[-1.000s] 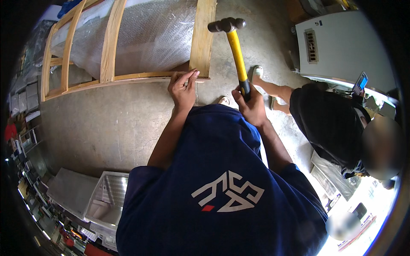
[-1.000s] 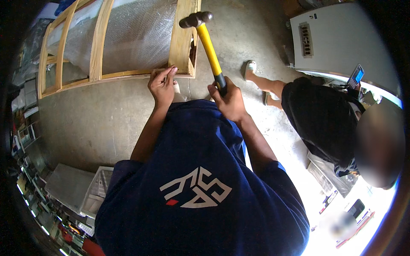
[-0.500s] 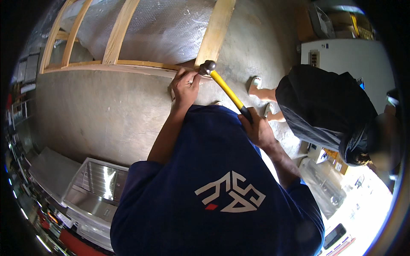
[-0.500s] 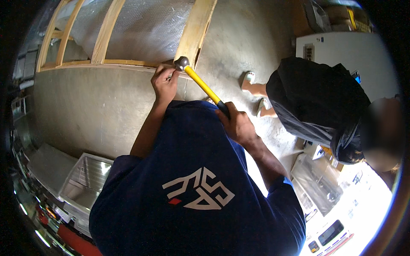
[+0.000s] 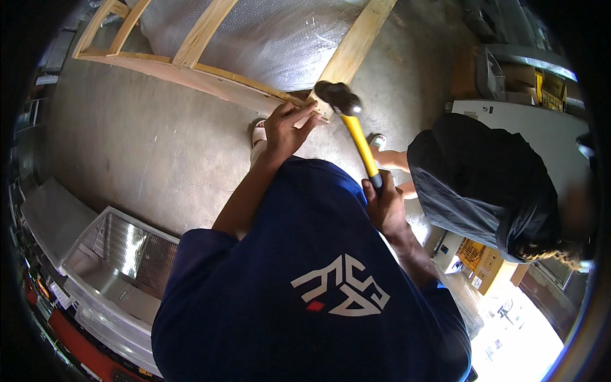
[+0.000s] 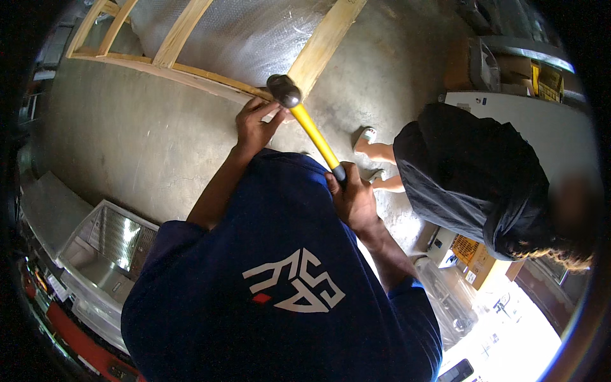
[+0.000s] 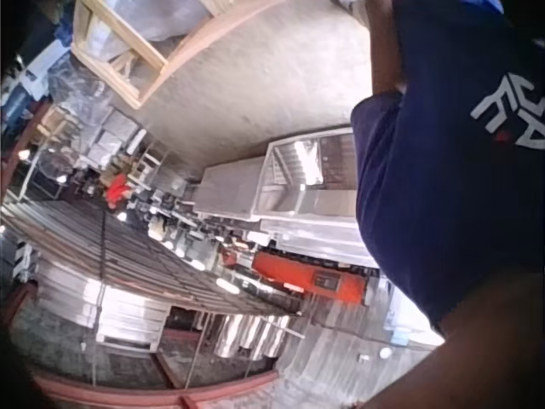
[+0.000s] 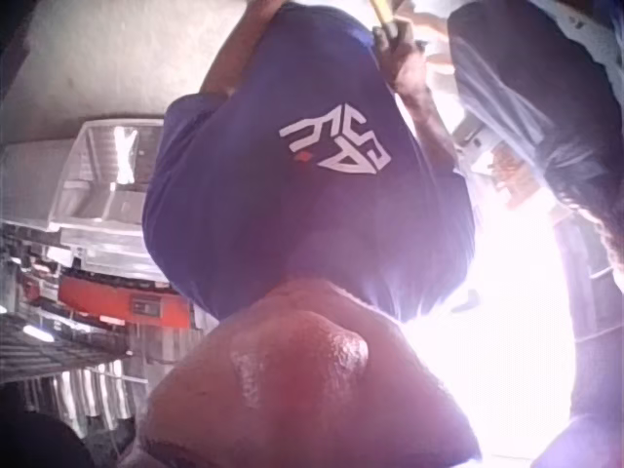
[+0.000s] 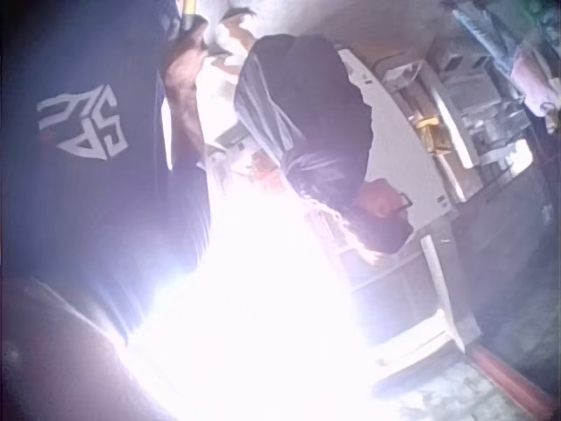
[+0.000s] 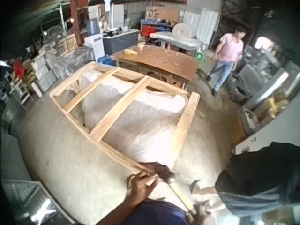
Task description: The person uses a hammer to drive nails into a wooden crate frame that encloses a bubble-wrapped item. They repeatedly position nails and strike them along the crate's edges, occasionally repositioning the crate and retrieving additional nails from a nearby table.
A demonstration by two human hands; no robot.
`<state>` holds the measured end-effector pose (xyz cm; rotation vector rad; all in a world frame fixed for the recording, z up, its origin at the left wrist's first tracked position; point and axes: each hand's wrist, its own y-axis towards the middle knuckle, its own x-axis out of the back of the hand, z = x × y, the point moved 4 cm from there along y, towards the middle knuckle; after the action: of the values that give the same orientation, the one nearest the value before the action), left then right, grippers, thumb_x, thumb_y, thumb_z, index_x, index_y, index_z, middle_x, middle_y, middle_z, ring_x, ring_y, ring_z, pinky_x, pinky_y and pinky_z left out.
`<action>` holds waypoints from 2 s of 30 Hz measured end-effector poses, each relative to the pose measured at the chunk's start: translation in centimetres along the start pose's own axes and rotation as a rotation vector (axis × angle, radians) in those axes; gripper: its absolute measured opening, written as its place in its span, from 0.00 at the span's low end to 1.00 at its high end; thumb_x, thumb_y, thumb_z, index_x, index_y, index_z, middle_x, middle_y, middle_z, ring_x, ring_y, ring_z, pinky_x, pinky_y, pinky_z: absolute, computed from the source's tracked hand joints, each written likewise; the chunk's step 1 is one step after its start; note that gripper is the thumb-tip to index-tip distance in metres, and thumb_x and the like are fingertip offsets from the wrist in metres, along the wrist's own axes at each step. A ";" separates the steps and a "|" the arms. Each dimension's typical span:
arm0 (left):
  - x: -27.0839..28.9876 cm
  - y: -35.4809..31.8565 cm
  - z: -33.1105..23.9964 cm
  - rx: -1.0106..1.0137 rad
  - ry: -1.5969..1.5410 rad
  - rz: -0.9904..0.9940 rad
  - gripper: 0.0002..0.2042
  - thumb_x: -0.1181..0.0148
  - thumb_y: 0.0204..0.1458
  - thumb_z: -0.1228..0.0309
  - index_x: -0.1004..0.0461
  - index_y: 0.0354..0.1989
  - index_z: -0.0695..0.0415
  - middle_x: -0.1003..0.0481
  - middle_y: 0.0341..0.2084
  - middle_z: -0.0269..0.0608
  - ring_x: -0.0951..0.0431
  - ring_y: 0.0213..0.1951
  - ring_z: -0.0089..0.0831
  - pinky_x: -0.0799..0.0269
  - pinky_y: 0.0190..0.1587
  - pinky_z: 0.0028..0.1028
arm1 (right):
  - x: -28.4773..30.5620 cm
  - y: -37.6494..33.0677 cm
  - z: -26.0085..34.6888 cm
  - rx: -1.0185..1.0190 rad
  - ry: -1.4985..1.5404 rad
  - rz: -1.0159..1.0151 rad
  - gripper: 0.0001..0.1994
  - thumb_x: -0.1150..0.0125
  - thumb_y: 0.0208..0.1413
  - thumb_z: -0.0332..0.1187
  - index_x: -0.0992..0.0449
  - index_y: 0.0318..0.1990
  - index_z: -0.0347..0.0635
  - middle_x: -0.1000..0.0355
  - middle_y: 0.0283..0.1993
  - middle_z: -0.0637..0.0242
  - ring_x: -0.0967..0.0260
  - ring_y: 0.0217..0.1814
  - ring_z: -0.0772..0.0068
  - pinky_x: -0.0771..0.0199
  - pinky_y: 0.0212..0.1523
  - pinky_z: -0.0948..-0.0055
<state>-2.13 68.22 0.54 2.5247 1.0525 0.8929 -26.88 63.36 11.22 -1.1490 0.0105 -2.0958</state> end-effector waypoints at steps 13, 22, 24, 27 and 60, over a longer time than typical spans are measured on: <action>0.2 -0.2 0.6 0.008 0.065 -0.012 0.19 0.26 0.47 0.67 0.17 0.50 0.52 0.20 0.33 0.44 0.19 0.35 0.38 0.23 0.39 0.33 | -2.1 1.0 -2.4 -0.031 -0.018 -0.019 0.13 0.40 0.64 0.38 0.32 0.47 0.39 0.25 0.28 0.44 0.21 0.33 0.40 0.26 0.30 0.52; 2.4 -2.6 2.4 0.212 0.051 -0.123 0.19 0.28 0.49 0.73 0.19 0.51 0.57 0.29 0.22 0.39 0.27 0.24 0.24 0.29 0.28 0.24 | -0.9 0.9 -3.0 0.178 0.059 -0.290 0.14 0.39 0.64 0.37 0.32 0.47 0.38 0.26 0.24 0.46 0.22 0.28 0.42 0.25 0.27 0.53; 2.5 -3.0 2.5 0.222 0.061 -0.131 0.17 0.30 0.51 0.74 0.18 0.51 0.57 0.29 0.22 0.38 0.29 0.23 0.21 0.29 0.28 0.23 | -2.4 2.1 -3.8 0.261 -0.085 -0.102 0.14 0.41 0.66 0.38 0.32 0.46 0.37 0.26 0.26 0.43 0.22 0.29 0.41 0.27 0.25 0.49; 2.7 -3.5 3.1 0.327 0.044 -0.175 0.15 0.31 0.52 0.74 0.17 0.49 0.58 0.29 0.22 0.37 0.29 0.23 0.19 0.30 0.28 0.22 | 0.3 3.7 -1.6 0.013 -0.059 -0.119 0.13 0.39 0.64 0.38 0.29 0.43 0.35 0.28 0.27 0.43 0.24 0.28 0.43 0.28 0.27 0.57; -0.2 -0.7 -3.8 0.883 -1.891 0.046 0.21 0.56 0.63 0.83 0.37 0.66 0.67 0.28 0.58 0.51 0.25 0.60 0.36 0.27 0.63 0.30 | -0.6 5.6 -2.1 -0.008 0.396 -0.172 0.16 0.36 0.64 0.42 0.29 0.39 0.35 0.35 0.22 0.73 0.38 0.24 0.82 0.36 0.24 0.75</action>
<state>-5.00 68.54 3.04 2.2657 0.5413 -2.0288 -24.88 58.94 7.60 -0.7436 0.1103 -2.4488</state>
